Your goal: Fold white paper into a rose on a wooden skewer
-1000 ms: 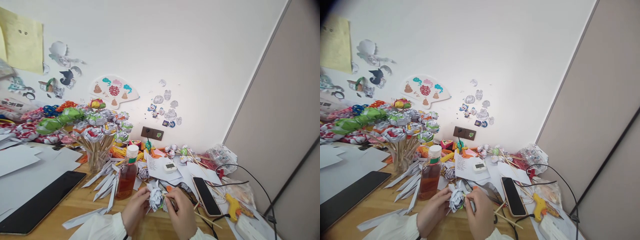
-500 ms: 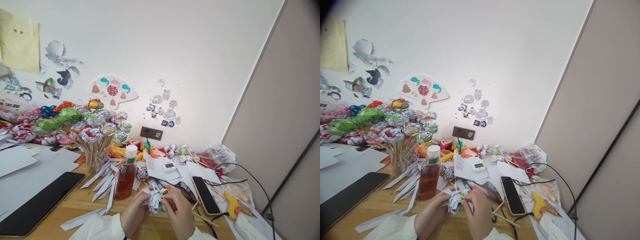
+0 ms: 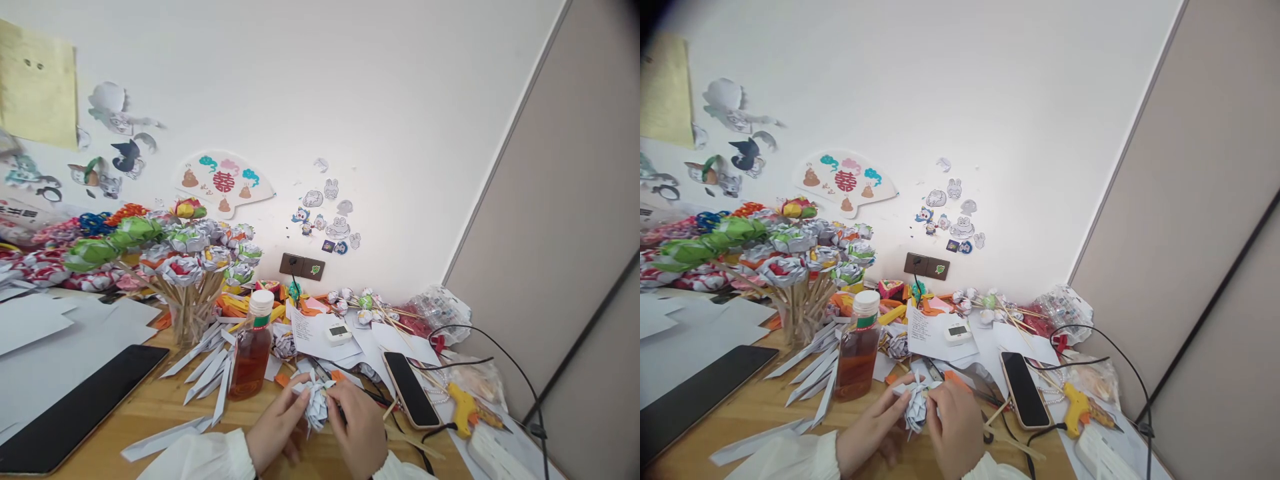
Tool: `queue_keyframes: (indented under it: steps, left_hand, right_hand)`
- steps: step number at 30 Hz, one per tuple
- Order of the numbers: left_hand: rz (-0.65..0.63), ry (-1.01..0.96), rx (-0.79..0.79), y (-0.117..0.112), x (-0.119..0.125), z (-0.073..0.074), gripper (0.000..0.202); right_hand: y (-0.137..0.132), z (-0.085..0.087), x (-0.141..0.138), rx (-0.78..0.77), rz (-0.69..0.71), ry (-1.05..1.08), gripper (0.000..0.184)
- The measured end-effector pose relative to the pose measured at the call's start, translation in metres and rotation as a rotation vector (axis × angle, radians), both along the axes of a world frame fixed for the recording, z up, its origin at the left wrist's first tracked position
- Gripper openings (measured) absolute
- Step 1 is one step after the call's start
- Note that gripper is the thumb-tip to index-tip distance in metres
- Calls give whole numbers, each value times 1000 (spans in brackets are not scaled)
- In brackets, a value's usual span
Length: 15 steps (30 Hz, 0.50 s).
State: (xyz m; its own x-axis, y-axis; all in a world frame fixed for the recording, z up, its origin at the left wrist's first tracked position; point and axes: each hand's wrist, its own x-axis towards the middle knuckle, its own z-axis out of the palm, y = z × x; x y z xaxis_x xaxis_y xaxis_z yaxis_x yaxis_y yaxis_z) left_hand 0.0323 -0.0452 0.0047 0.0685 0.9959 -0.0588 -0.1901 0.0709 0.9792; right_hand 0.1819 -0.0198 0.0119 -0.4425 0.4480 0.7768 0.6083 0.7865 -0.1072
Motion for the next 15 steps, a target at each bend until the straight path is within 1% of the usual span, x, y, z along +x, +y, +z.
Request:
queue_keyframes:
  steps: [2, 4, 8, 10, 12, 15]
  left_hand:
    - [-8, -47, -29, 0, 0, 1, 71]
    - [-17, -85, -39, 1, 0, 2, 70]
    - [-19, -116, -6, 5, -2, 3, 68]
    - [-26, -129, -1, 6, -3, 3, 69]
    - [-34, -142, 10, 5, -3, 2, 69]
    - [-50, -152, 38, 5, -4, -1, 66]
  right_hand:
    - [0, 2, 0, -9, 1, -3, 17]
    - [-1, 4, 1, -21, 3, 12, 17]
    - [-2, 6, 3, -39, 20, 36, 15]
    - [-2, 5, 4, -77, 35, 70, 13]
    - [-1, 5, 4, -176, 67, 133, 11]
    - [1, 7, 3, -378, 137, 256, 11]
